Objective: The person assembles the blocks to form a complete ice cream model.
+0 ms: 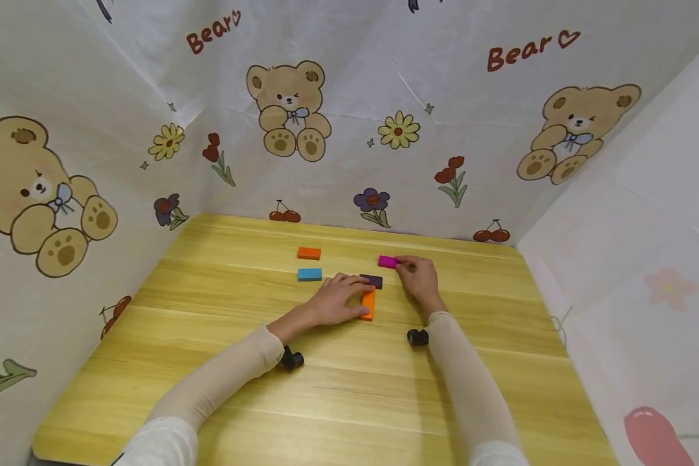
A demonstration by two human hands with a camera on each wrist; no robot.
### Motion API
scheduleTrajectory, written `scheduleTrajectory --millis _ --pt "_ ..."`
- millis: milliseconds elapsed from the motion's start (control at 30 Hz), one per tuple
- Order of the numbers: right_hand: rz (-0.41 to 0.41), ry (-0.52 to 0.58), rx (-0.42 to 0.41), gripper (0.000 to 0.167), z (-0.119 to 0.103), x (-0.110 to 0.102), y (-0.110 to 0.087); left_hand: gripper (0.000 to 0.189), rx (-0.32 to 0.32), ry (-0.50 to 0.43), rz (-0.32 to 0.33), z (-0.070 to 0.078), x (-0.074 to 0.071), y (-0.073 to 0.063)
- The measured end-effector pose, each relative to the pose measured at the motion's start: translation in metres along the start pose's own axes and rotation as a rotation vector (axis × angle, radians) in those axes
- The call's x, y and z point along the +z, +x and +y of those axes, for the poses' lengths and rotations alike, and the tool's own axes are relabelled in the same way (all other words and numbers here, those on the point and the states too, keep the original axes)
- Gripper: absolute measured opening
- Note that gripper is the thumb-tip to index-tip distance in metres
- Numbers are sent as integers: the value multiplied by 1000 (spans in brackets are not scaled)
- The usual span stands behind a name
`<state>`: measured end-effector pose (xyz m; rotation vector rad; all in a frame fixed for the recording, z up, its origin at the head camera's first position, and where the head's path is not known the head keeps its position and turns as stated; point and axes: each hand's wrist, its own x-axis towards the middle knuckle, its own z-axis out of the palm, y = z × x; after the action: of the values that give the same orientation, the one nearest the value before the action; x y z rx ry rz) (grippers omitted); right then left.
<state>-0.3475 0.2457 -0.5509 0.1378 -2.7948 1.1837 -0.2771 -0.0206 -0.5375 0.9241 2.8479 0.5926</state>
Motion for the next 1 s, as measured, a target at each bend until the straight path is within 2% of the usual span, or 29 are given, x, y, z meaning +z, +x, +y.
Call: scheduleTrajectory --millis 333,1000 --pt "-15 -29 -45 31 -5 10 3 57 -2 13 3 0 2 0" --pt "-64 3 -88 31 -20 18 2 58 -1 14 7 0 2 1"
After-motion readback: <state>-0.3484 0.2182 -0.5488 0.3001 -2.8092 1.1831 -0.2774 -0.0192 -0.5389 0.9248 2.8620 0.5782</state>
